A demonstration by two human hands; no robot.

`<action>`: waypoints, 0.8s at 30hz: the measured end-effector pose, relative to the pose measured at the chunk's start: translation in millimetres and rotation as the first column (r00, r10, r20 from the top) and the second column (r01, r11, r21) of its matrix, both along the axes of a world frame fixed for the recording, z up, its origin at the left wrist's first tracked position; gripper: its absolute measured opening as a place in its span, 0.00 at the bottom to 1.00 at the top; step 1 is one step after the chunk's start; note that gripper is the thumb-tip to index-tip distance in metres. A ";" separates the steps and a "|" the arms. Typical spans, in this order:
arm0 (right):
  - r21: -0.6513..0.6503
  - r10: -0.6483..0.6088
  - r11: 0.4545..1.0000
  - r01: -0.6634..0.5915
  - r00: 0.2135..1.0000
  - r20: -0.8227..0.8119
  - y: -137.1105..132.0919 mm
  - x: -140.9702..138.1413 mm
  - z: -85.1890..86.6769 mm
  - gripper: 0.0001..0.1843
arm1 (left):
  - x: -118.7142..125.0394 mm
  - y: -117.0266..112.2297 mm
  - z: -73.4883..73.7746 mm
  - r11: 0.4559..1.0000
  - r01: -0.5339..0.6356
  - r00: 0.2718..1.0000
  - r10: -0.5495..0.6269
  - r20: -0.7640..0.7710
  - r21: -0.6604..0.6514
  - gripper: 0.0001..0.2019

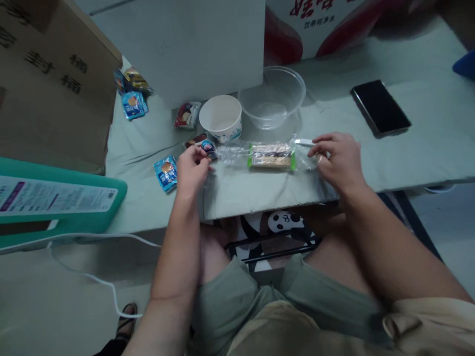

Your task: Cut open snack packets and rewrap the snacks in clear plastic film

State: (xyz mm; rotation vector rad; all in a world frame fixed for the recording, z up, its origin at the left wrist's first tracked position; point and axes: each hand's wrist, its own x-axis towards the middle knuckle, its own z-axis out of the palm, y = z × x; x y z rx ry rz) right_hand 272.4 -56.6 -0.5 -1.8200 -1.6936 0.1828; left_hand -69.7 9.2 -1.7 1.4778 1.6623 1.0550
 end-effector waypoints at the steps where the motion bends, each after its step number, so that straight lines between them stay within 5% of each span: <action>1: 0.039 -0.050 0.998 0.050 0.999 0.000 -1.0 -0.6 0.8 0.14 | -1.6 -0.7 0.1 0.999 -0.015 1.000 0.016 -0.022 0.035 0.07; 4: 0.109 0.016 0.994 -0.006 0.996 -0.089 -5.2 -9.0 3.5 0.20 | 1.7 -2.5 0.0 0.979 0.052 0.996 -0.037 -0.080 0.198 0.11; 8: 0.024 0.083 0.996 -0.080 0.990 -0.118 -6.1 -23.3 3.1 0.26 | 16.5 -1.8 -1.7 0.930 0.272 0.928 -0.186 -0.322 0.247 0.20; 12: 0.055 0.170 0.985 -0.166 0.982 -0.080 -3.8 -26.6 2.6 0.06 | 28.9 -0.4 -0.4 0.886 0.356 0.864 -0.190 -0.465 0.298 0.12; 16: 0.174 0.277 0.953 -0.247 0.943 -0.184 -11.3 -24.3 11.7 0.06 | 33.4 -2.7 4.1 0.828 0.444 0.826 -0.229 -0.515 0.343 0.14; 21: 0.121 0.500 0.864 -0.489 0.801 -0.328 -28.1 -22.3 27.4 0.07 | 29.5 -11.1 10.6 0.783 0.486 0.847 -0.312 -0.431 0.388 0.04; 24: -0.061 0.590 0.710 -0.702 0.639 -0.494 -33.4 -21.4 34.7 0.06 | 27.6 -17.8 18.1 0.787 0.465 0.875 -0.339 -0.345 0.405 0.02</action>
